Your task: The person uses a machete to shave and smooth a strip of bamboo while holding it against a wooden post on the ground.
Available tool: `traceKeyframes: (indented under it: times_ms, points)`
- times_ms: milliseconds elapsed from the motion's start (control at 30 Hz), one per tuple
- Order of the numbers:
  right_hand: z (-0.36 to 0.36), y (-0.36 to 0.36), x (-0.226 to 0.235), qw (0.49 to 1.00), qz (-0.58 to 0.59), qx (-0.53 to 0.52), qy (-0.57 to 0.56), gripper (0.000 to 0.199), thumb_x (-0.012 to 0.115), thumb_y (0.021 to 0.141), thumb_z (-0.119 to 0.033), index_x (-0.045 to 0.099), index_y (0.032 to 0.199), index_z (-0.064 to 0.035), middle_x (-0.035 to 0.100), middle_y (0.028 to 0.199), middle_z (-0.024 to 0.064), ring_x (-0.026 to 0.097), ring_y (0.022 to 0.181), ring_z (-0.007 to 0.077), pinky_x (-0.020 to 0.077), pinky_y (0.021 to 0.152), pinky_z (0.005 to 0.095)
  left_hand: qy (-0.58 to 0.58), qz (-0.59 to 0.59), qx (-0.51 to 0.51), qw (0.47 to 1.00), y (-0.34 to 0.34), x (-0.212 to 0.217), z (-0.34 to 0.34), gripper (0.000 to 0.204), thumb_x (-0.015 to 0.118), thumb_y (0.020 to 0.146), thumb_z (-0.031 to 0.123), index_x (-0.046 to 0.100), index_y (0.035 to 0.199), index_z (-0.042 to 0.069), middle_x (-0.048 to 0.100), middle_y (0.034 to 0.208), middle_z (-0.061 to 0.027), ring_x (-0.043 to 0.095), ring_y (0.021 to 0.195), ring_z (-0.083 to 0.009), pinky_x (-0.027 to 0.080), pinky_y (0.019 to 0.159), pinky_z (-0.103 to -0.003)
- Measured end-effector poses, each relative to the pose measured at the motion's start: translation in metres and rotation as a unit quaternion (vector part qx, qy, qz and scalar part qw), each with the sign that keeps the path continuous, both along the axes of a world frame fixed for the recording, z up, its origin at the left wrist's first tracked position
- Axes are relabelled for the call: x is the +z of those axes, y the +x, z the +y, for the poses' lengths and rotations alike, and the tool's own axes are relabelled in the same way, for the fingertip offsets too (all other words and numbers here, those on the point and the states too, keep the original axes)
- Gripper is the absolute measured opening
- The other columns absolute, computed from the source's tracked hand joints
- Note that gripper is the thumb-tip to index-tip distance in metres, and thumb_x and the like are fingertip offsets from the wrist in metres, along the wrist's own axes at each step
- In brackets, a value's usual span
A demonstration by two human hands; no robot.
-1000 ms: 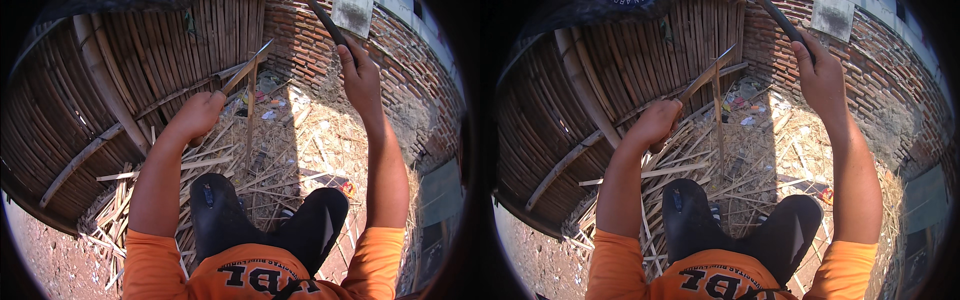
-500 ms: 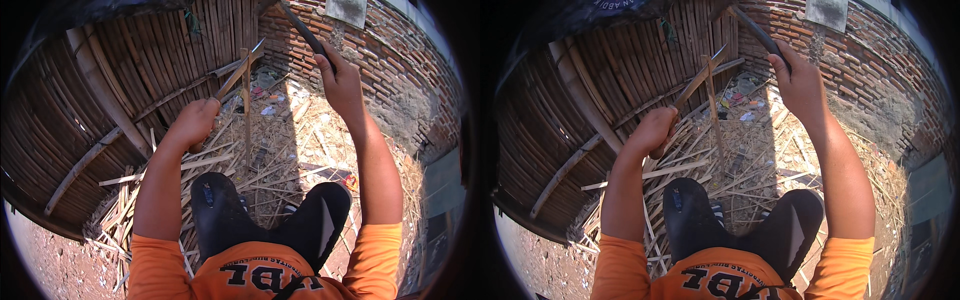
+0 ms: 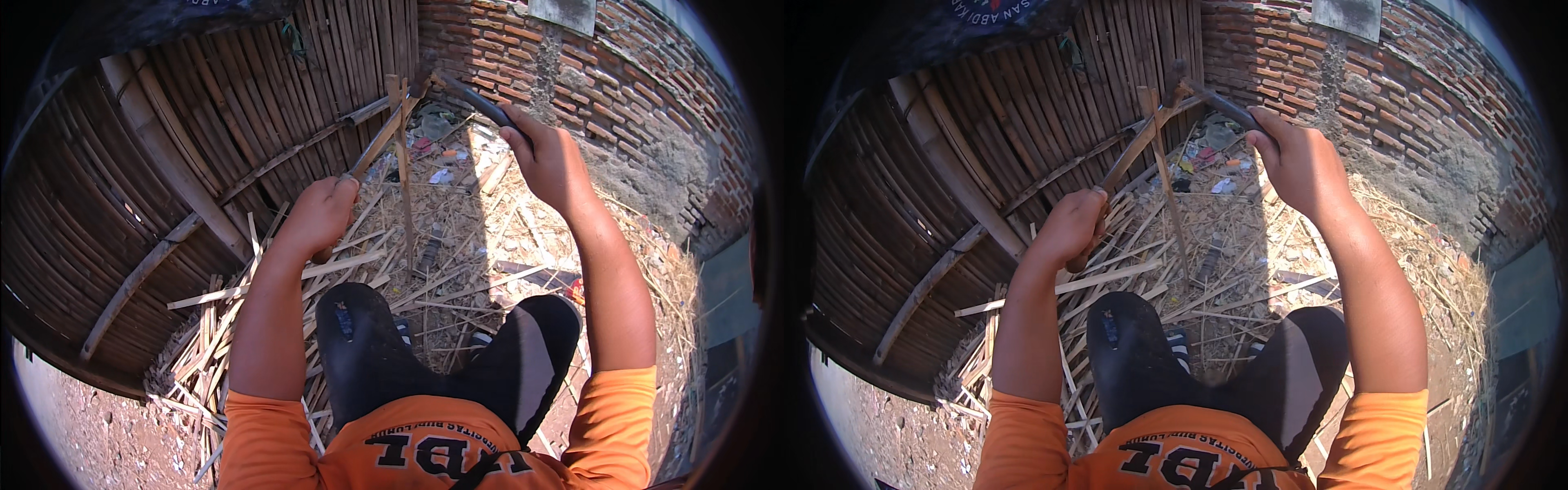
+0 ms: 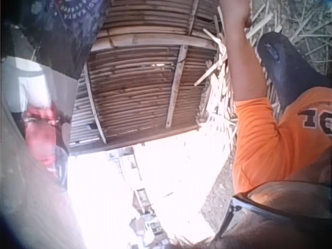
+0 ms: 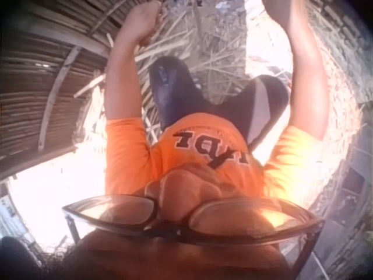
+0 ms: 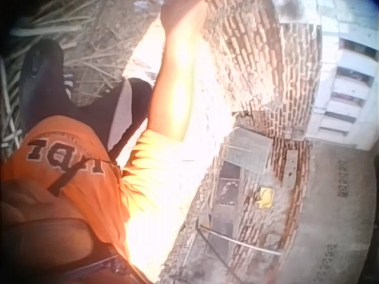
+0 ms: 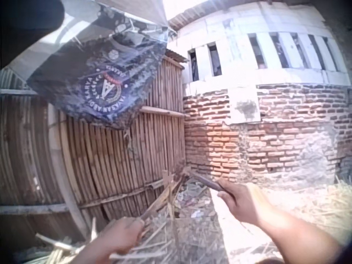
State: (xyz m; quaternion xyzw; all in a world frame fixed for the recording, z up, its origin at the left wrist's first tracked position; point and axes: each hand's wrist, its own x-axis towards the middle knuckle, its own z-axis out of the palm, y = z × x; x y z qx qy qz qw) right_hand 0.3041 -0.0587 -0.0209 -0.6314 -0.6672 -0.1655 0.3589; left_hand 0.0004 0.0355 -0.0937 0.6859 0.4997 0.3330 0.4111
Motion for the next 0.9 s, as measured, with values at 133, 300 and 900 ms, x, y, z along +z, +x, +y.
traceKeyframes:
  times_ms: [133,300,900]
  points:
    - [0.006,0.013,-0.020,0.993,-0.032,-0.022,-0.115,0.037,0.062,0.097,-0.032,0.067,0.129,-0.0147,0.072,0.091,0.0226,0.069,0.088,0.0406,0.0536,0.079,0.0453,0.009,0.000,-0.010,1.000,-0.003,-0.003,0.008,0.042,0.048,0.098,0.041,0.059,0.089,0.001,0.056,0.070,-0.0052,0.050,0.056,-0.0174,0.039,0.051,-0.040]
    - [0.016,0.026,-0.011,0.993,0.081,0.028,0.076,0.040,0.061,0.100,-0.033,0.063,0.133,-0.0113,0.072,0.088,0.0213,0.073,0.083,0.0316,0.0530,0.077,0.0374,0.002,0.013,-0.002,1.000,-0.002,-0.004,0.002,0.043,0.048,0.098,0.041,0.059,0.087,0.001,0.057,0.071,-0.0060,0.050,0.055,-0.0176,0.039,0.051,-0.041]
    - [0.010,0.014,-0.024,0.996,0.032,0.039,0.070,0.043,0.061,0.099,-0.031,0.058,0.138,-0.0160,0.072,0.102,0.0201,0.071,0.091,0.0368,0.0551,0.077,0.0424,0.044,0.042,-0.015,0.998,0.005,-0.023,0.002,0.040,0.046,0.099,0.037,0.061,0.092,0.000,0.056,0.067,-0.0046,0.051,0.053,-0.0145,0.042,0.050,-0.034]
